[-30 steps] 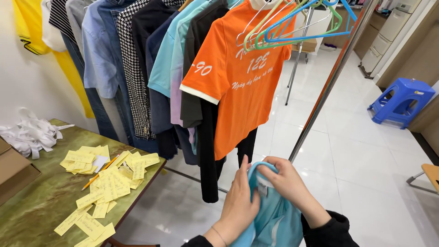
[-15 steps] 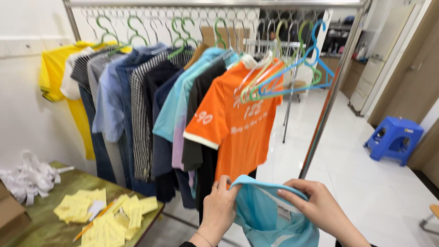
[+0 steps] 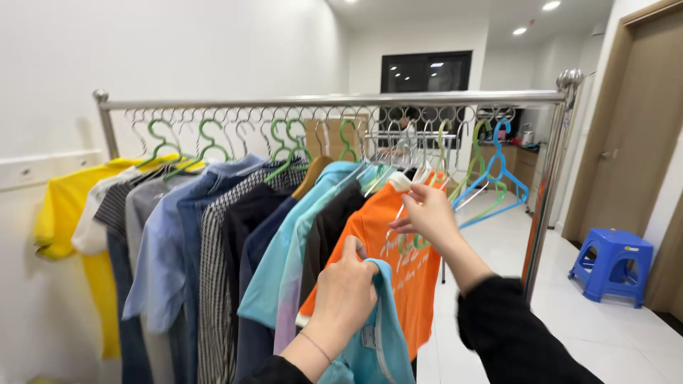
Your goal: The person picks up folded t-shirts from a table, places them on hangers, and hangs them on a clothing rack. They repeat this process for several shirts of different colors, including orange, light blue, black, gray, yellow, and purple.
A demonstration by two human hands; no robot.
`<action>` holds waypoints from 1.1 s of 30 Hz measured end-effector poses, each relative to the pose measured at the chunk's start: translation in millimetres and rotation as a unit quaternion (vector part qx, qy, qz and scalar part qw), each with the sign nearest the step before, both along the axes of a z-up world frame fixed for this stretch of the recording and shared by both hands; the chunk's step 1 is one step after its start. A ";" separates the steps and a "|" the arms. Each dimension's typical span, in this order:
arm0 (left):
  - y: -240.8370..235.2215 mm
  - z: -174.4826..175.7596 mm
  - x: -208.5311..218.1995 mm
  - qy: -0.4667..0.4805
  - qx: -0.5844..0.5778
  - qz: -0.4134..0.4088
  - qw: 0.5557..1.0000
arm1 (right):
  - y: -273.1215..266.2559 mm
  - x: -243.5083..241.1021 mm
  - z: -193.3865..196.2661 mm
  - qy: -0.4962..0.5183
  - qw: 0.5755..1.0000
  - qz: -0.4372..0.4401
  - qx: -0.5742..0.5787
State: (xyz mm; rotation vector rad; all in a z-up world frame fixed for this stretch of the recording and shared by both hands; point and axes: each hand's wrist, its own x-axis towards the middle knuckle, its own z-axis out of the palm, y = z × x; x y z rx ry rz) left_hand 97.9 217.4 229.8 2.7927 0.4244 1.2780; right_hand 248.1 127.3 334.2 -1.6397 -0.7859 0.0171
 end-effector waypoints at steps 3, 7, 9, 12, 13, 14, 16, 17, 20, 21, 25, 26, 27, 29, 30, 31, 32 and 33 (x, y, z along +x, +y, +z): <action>18.3 26.9 10.7 -0.010 0.017 -0.033 0.999 | 41.2 25.0 14.1 -0.026 0.990 -0.097 -0.103; 30.2 54.2 14.3 0.055 -0.014 -0.047 0.997 | 68.8 65.0 -2.7 -0.050 0.914 -0.236 -0.325; 37.6 55.3 18.7 0.067 -0.015 -0.057 0.996 | 68.8 75.3 -11.8 -0.053 0.913 -0.248 -0.319; 41.7 52.9 19.3 0.073 -0.013 -0.076 0.994 | 56.8 66.8 -13.6 -0.044 0.929 -0.267 -0.250; 42.0 52.7 18.6 0.067 -0.010 -0.084 0.994 | 51.6 60.0 -10.4 -0.032 0.943 -0.274 -0.185; 42.2 54.1 19.5 0.066 -0.008 -0.089 0.994 | 46.7 52.4 -8.0 -0.032 0.942 -0.279 -0.184; 38.8 53.3 19.9 0.090 -0.042 -0.092 0.991 | 33.9 35.9 -7.1 -0.056 0.954 -0.265 -0.128; 37.4 54.3 21.0 0.090 -0.042 -0.096 0.990 | 29.2 28.3 -8.9 -0.056 0.953 -0.269 -0.128; 29.4 53.0 25.4 0.106 -0.063 -0.105 0.987 | 7.8 7.7 -23.6 -0.037 0.966 -0.244 -0.073; 27.1 49.8 26.9 0.111 -0.060 -0.097 0.987 | -1.6 1.5 -34.7 -0.041 0.972 -0.226 -0.043; 13.2 34.2 25.2 0.171 -0.075 -0.102 0.977 | -65.5 -34.9 -95.5 -0.056 0.981 -0.185 -0.009; 10.9 23.7 26.2 0.176 -0.082 -0.105 0.975 | -90.0 -47.3 -119.2 -0.052 0.981 -0.187 -0.018; 7.6 12.2 25.0 0.181 -0.067 -0.106 0.975 | -115.5 -61.6 -143.0 -0.032 0.987 -0.156 -0.012; 5.3 -15.4 28.9 0.193 -0.061 -0.105 0.974 | -168.5 -74.2 -196.6 -0.006 0.992 -0.122 -0.016; 6.5 -32.1 33.5 0.185 -0.047 -0.105 0.976 | -195.9 -72.7 -227.2 0.001 0.997 -0.078 -0.008; 7.0 -52.3 34.1 0.180 -0.035 -0.103 0.978 | -224.8 -75.2 -259.9 0.013 0.999 -0.032 -0.001; 0.5 -61.6 29.9 0.190 -0.046 -0.101 0.976 | -242.7 -95.0 -264.8 0.024 0.999 -0.029 -0.011; -4.1 -67.9 27.8 0.242 -0.089 -0.069 0.964 | -258.1 -111.6 -267.7 0.233 0.968 -0.066 0.061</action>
